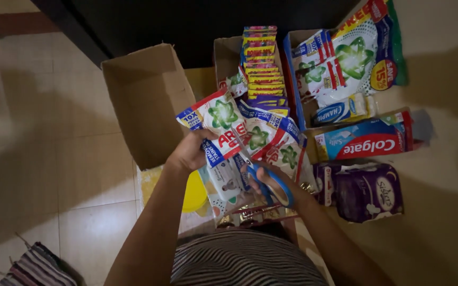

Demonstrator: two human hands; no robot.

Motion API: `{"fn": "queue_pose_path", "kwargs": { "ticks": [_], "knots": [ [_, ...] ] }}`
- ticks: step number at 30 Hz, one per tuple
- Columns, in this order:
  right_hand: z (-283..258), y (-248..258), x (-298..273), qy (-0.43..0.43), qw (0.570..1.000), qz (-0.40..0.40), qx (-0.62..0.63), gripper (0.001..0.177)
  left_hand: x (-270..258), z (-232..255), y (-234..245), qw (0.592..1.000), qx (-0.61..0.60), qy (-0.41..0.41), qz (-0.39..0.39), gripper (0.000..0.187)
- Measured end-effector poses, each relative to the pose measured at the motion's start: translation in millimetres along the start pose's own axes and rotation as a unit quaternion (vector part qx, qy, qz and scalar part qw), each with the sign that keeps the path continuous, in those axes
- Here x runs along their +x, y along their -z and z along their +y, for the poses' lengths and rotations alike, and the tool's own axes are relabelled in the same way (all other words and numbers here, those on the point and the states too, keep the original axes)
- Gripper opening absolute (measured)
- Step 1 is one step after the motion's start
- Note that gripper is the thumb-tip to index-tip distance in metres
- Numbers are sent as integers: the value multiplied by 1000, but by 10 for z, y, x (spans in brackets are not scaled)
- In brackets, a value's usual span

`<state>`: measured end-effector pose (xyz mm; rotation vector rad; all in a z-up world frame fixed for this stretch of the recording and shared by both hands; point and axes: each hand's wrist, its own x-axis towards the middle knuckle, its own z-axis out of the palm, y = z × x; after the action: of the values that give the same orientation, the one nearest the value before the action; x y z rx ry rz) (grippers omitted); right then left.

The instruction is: The person uses scissors to cut open multiple Ariel detergent packets and places the cut pieces into a cardboard box. The person handles the packets one at a time, cutting and discarding them into the box.

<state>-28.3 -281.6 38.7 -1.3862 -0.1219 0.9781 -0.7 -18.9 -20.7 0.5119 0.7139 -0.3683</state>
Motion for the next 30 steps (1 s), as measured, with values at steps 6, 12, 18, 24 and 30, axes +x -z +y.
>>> {"fn": "queue_pose_path", "kwargs": {
  "ticks": [6,12,18,24,30],
  "knots": [
    [-58,-53,-47,-9,999,18,48,55,68,-51,42,1000,-4,-2,-5,43],
    [70,-30,-54,44,995,-9,88,44,176,-75,104,1000,10,8,-22,42],
    [124,-39,-90,52,987,-2,155,35,131,-74,48,1000,12,12,-20,45],
    [109,9,-81,-22,989,60,134,19,81,-71,22,999,19,27,-30,45],
    [15,-26,-75,-23,995,93,-8,29,96,-53,45,998,35,36,-27,44]
  ]
}}
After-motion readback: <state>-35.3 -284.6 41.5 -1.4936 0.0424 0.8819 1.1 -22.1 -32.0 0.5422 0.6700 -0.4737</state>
